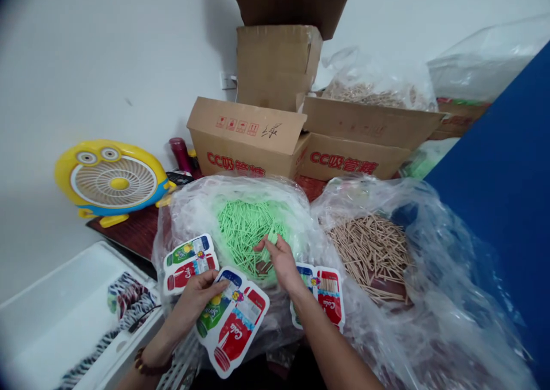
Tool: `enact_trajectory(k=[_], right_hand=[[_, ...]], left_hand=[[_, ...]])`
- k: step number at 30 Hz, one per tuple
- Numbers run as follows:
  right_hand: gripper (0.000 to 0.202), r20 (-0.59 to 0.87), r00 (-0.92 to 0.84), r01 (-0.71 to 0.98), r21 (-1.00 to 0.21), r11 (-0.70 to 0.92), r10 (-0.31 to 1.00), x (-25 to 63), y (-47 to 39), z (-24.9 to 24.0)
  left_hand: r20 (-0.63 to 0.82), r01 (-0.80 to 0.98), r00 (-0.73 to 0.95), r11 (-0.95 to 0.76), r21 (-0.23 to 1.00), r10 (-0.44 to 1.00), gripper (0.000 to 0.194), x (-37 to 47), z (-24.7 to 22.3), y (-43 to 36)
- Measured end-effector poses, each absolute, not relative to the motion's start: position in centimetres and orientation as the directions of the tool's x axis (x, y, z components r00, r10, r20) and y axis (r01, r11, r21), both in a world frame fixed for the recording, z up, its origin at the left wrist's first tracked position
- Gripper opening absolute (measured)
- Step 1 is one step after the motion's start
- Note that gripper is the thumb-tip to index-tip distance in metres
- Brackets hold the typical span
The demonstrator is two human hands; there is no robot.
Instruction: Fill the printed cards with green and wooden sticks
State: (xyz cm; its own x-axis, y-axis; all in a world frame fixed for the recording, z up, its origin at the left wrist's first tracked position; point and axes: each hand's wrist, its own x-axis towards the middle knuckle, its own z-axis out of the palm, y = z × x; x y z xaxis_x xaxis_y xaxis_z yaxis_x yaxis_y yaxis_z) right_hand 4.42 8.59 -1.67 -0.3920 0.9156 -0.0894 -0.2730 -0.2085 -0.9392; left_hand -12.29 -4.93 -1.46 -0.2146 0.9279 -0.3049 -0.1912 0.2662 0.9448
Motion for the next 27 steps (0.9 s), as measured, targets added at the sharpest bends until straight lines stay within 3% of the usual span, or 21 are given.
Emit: enact_trajectory(k=[4,8,13,20,27], right_hand=[[0.025,-0.09,-0.423,-0.535,-0.778,-0.329,0.902,4.6,8.7,0.5],[0.025,-0.115,-0.47,-0.58,-0.707,-0.405,0.875,4.7,7.8,1.4],[0.028,-0.151,-0.494,-0.538,-0.721,-0.438,0.856,5.0,6.9,1.8],[0.019,-0.029,-0.47,-0.598,-0.725,-0.343,0.882,5.0,5.9,2.3],[0.025,-0.123,-0.405,-0.464,-0.826,-0.32,0.906,5.1,4.0,2.5]], left_hand=[[-0.254,-0.123,-0.203,0.233,0.965,0.946,0.033,-11.4,-1.5,-3.4],[-0.23,-0.035,-0.144,0.227,0.973,0.962,0.032,-10.7,-1.2,-2.9],[-0.21,0.057,-0.067,0.214,0.975,0.975,0.035,-10.6,-1.0,-2.9],[-0.21,0.041,-0.011,0.21,0.977,0.978,0.038,-10.4,-0.8,-2.7],[-0.199,0.03,-0.017,0.2,0.979,0.98,0.037,-9.7,-0.5,-2.5]])
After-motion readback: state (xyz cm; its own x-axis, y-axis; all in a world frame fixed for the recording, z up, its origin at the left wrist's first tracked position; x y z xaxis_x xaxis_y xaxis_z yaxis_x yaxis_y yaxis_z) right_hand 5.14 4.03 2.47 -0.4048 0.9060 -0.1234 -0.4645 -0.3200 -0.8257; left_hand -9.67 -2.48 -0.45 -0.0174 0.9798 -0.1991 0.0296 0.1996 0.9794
